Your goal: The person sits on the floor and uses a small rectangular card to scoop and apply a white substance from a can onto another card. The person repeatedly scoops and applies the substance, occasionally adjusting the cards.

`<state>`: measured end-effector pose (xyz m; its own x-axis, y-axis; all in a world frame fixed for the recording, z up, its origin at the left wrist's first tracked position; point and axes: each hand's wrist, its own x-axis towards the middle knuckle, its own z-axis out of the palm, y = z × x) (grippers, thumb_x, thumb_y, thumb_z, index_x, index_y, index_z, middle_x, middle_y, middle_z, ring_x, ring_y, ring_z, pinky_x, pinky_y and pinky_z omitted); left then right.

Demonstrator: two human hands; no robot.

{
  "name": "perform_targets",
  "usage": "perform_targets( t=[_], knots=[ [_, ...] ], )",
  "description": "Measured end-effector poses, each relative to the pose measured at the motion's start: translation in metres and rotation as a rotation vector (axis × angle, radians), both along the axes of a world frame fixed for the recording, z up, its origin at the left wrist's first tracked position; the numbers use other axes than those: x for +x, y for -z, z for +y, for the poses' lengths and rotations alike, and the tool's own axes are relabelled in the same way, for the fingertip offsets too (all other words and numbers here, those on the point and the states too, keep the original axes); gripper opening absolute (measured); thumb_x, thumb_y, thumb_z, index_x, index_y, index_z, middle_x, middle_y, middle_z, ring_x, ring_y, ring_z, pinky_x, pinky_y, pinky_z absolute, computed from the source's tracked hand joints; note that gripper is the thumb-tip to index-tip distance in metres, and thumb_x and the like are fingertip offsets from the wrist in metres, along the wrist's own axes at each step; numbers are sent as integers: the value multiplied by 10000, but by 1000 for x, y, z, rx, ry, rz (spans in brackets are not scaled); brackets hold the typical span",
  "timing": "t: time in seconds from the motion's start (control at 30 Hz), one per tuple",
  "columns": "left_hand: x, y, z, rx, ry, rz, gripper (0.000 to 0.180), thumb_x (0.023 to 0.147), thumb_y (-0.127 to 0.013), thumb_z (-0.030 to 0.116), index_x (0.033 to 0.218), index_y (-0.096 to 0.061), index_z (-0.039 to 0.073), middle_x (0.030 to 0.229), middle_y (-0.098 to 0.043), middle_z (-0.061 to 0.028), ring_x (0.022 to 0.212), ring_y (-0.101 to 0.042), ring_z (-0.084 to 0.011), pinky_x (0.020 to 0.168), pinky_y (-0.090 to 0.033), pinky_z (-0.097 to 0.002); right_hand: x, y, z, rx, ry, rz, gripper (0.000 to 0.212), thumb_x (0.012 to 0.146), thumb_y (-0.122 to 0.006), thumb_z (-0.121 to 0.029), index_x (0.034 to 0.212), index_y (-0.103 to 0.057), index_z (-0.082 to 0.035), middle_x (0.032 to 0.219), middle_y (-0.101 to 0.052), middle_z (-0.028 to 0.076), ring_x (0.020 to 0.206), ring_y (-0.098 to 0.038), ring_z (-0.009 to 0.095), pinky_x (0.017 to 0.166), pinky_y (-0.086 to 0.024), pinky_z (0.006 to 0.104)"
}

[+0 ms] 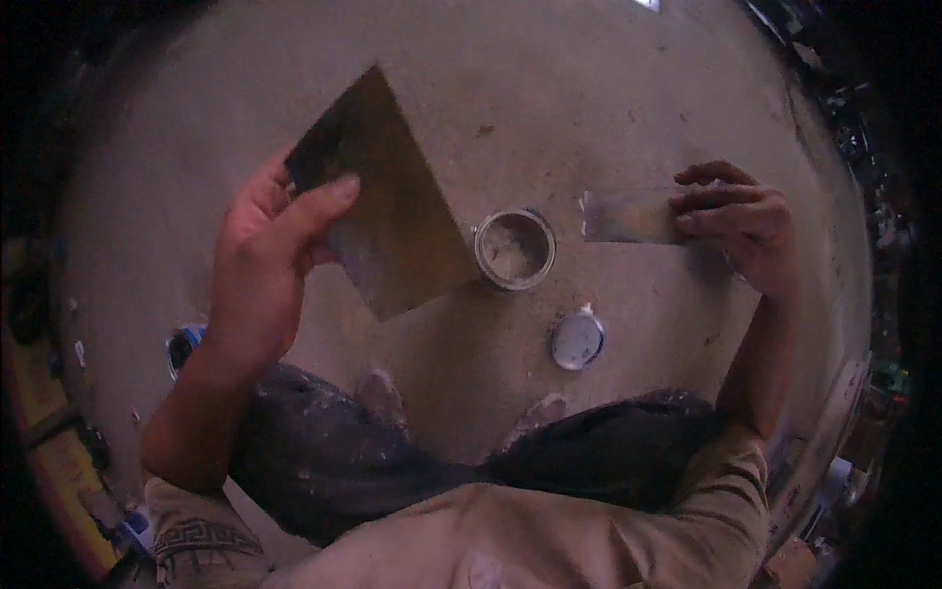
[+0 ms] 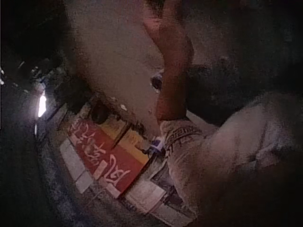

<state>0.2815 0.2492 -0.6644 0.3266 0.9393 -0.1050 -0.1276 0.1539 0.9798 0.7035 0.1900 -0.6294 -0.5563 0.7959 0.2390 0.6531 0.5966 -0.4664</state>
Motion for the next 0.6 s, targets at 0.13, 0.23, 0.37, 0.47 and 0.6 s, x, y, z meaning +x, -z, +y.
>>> perform_targets(
  t=[0.13, 0.23, 0.37, 0.47, 0.6],
  knots=[
    [-4, -5, -1, -35, -55, 49, 420, 936, -658, 177, 1326, -588, 38, 1145, -680, -42, 1016, -643, -134, 830, -539, -291, 33, -44, -24, 161, 29, 193, 169, 888, -672, -131, 1009, -783, -94, 1096, -754, 152, 1096, -667, 404, 976, -502, 530],
    [-7, -9, -5, -41, -101, 61, 441, 933, -650, 159, 1345, -570, 24, 1174, -667, -53, 1036, -635, -150, 831, -534, -310, 64, -65, -40, 365, -42, 384, 210, 924, -668, -157, 1115, -744, -117, 1165, -732, 146, 1143, -641, 414, 995, -485, 546],
    [-11, -12, -3, -8, -133, 62, 455, 921, -638, 128, 1349, -543, 4, 1181, -658, -78, 1050, -640, -177, 882, -544, -354, 106, -49, -49, 473, 92, 1061, 285, 918, -690, -192, 1198, -697, -138, 1238, -698, 126, 1213, -598, 353, 1083, -420, 514],
    [-11, -11, -1, -52, -142, 21, 436, 914, -628, 94, 1331, -533, 9, 1178, -650, -88, 1023, -651, -196, 875, -554, -368, 136, -16, -39, 511, 106, 1775, 278, 914, -708, -226, 1169, -693, -116, 1238, -692, 98, 1160, -614, 274, 1123, -377, 481],
    [-9, -12, 2, -24, -139, 23, 376, 912, -623, 72, 1277, -553, 13, 1129, -655, -85, 981, -662, -209, 809, -577, -362, 176, 11, 6, 170, -328, 2041, 201, 948, -687, -221, 1135, -709, -151, 1145, -706, 48, 1072, -629, 237, 1048, -444, 465]
  ],
)
